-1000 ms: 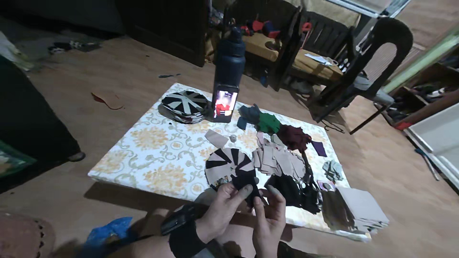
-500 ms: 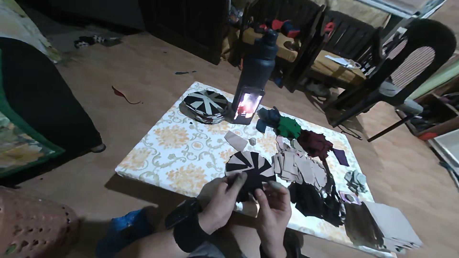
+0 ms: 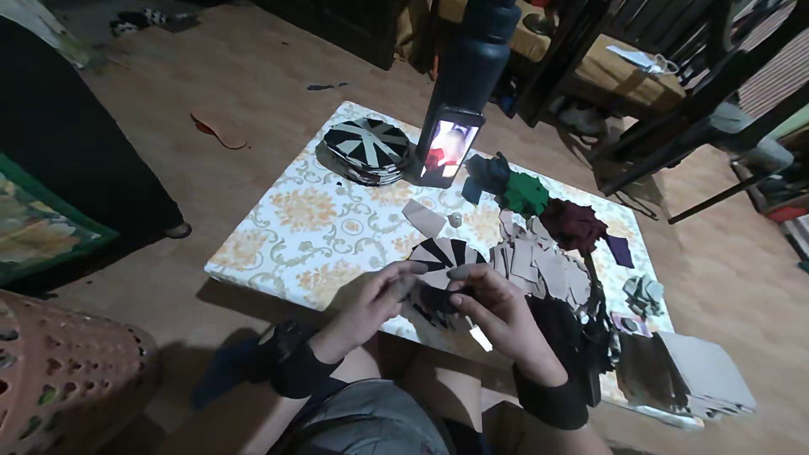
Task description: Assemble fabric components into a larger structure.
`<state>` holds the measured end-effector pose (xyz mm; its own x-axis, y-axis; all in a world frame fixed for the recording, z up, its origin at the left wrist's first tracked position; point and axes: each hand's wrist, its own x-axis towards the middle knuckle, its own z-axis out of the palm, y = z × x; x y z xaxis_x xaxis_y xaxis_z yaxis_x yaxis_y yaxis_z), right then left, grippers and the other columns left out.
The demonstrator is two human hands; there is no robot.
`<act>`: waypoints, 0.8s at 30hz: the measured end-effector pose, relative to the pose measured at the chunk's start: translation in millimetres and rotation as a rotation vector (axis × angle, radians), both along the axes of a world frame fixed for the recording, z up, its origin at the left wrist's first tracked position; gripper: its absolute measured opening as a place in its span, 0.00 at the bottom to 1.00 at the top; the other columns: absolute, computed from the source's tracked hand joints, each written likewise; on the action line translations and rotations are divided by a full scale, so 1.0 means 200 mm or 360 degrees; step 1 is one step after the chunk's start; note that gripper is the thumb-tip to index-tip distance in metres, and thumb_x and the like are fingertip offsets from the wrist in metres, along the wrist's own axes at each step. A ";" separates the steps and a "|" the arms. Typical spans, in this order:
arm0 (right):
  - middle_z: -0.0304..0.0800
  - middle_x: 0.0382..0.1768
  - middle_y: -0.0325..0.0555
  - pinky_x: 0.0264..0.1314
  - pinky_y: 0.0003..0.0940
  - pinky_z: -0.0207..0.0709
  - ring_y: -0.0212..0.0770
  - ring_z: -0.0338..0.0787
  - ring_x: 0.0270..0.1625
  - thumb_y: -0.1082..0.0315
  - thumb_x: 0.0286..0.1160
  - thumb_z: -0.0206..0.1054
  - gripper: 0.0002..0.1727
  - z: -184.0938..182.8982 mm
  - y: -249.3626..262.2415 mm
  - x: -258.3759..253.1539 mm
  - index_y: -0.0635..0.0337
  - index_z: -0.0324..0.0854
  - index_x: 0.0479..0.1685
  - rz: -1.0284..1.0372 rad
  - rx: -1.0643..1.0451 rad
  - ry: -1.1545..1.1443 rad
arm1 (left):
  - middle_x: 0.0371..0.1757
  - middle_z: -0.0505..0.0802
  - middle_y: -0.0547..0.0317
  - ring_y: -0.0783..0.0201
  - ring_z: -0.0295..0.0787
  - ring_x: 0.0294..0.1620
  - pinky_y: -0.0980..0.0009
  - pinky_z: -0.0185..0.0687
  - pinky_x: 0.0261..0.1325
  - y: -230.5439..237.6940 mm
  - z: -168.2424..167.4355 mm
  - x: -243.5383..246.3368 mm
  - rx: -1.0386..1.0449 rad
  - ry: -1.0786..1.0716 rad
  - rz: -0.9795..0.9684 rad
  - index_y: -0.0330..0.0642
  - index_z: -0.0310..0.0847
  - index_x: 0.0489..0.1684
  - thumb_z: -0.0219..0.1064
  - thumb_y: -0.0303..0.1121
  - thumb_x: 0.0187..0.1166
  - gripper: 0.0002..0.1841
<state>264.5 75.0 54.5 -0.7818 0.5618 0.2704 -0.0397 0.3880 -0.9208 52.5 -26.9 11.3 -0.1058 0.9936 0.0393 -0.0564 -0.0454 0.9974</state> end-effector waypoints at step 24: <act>0.95 0.45 0.44 0.55 0.29 0.87 0.31 0.93 0.48 0.75 0.74 0.71 0.11 -0.11 0.17 -0.11 0.62 0.86 0.54 -0.0160 0.0348 -0.0593 | 0.46 0.92 0.60 0.66 0.89 0.36 0.64 0.85 0.37 0.03 -0.11 -0.02 0.0424 0.1408 0.0655 0.51 0.93 0.51 0.68 0.42 0.81 0.12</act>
